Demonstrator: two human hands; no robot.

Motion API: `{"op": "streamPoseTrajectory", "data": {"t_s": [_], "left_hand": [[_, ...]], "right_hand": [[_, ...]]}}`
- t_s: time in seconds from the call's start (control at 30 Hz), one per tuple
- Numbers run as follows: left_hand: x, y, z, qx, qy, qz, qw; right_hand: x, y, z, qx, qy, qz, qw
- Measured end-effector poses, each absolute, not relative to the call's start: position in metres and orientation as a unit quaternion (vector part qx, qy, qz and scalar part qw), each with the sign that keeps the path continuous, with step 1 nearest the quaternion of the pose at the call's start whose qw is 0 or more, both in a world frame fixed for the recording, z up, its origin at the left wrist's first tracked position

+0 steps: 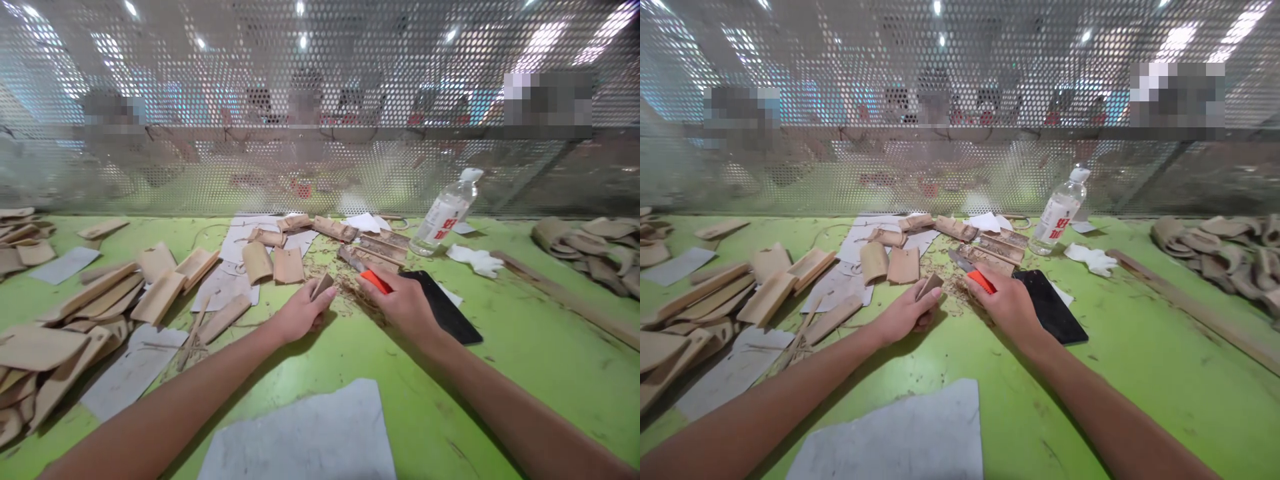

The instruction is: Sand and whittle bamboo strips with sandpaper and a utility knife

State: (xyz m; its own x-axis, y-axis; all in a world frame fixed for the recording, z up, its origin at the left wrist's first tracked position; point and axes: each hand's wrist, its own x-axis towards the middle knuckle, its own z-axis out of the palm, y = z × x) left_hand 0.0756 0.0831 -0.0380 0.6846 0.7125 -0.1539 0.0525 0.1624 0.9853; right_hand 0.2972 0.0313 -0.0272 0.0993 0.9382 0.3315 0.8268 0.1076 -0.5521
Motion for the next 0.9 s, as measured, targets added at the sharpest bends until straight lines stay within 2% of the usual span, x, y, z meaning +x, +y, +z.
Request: {"op": "streamPoseTrajectory", "data": {"t_s": [0.27, 0.47, 0.7, 0.9], "left_hand": [[0.071, 0.083, -0.029, 0.636, 0.304, 0.228, 0.672], [0.073, 0.080, -0.029, 0.634, 0.309, 0.246, 0.665], [0.075, 0.079, -0.035, 0.607, 0.330, 0.254, 0.676], [0.065, 0.090, -0.020, 0.547, 0.321, 0.165, 0.755]], "right_hand": [[0.283, 0.019, -0.027, -0.564, -0.767, 0.159, 0.261], [0.278, 0.018, -0.026, -0.567, -0.770, 0.154, 0.250], [0.288, 0.023, -0.023, -0.635, -0.709, 0.089, 0.293], [0.298, 0.030, -0.027, -0.664, -0.675, 0.071, 0.315]]}}
